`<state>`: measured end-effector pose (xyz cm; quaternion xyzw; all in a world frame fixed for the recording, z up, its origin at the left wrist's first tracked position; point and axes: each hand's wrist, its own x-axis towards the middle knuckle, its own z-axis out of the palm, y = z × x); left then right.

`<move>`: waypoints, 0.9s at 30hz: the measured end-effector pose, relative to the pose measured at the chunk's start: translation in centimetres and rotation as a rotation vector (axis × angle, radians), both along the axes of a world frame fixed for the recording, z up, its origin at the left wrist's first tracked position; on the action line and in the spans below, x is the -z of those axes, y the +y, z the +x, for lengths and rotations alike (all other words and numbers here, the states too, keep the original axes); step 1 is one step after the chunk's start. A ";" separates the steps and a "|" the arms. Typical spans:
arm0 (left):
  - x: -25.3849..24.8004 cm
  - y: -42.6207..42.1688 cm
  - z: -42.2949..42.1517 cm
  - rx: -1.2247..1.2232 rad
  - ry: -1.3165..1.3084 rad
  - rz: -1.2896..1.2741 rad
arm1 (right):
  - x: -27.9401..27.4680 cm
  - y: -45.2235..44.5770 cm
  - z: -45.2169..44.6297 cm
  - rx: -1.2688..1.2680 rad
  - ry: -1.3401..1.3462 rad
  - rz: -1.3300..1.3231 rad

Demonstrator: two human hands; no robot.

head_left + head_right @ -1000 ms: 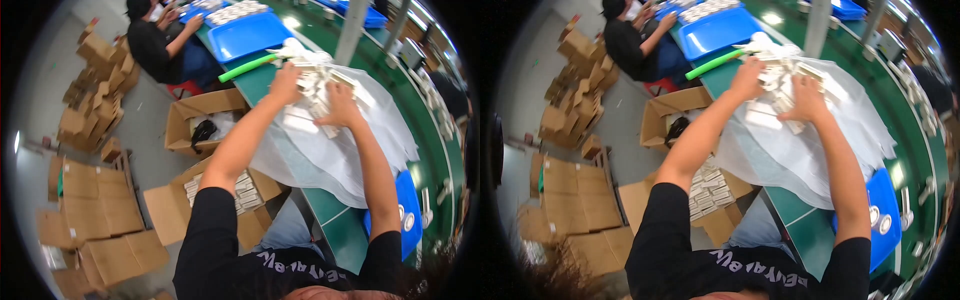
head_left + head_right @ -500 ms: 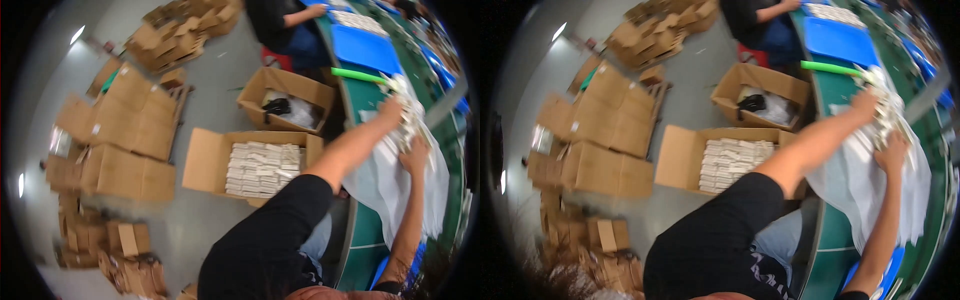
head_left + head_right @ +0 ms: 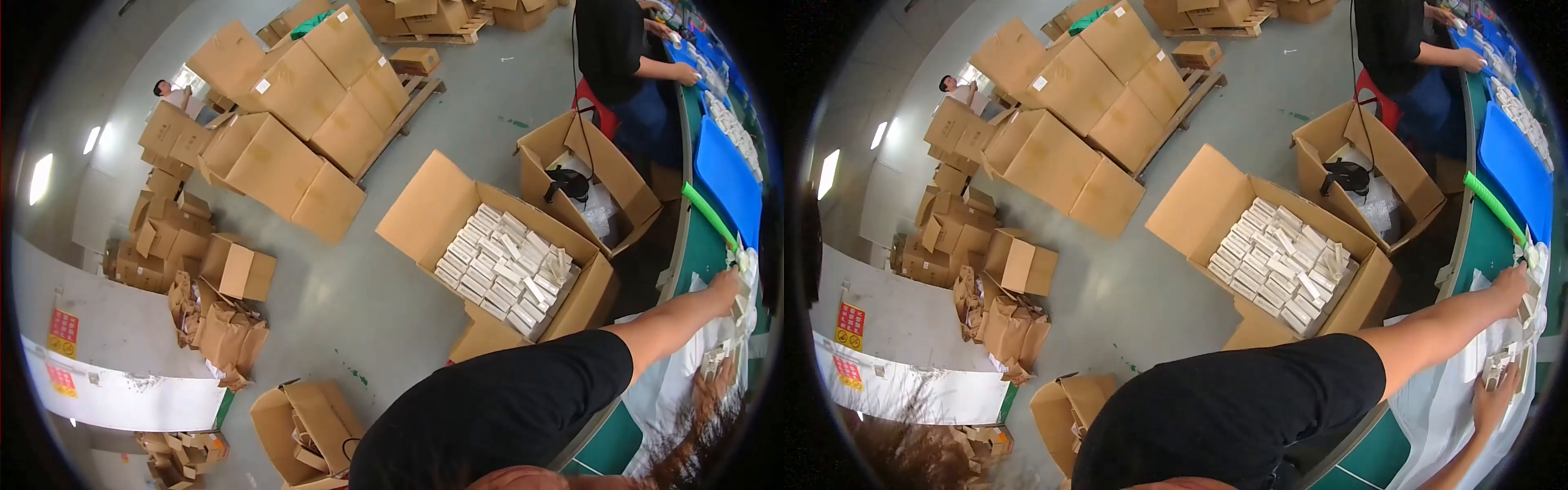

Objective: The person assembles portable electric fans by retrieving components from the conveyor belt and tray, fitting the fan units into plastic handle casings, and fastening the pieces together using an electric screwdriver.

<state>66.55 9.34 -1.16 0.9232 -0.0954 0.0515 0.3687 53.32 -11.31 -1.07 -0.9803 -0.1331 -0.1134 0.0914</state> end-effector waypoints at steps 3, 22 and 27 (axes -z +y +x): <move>0.2 0.3 0.0 -0.160 0.101 -0.340 | 0.4 -1.2 0.5 -0.096 -0.005 0.007; -11.6 -0.5 -18.8 0.243 -0.334 -0.828 | -15.2 -3.1 -27.1 0.243 -0.171 0.821; -11.1 -8.1 -32.7 0.826 -0.132 -0.320 | -11.5 0.0 -43.0 0.477 -0.170 0.712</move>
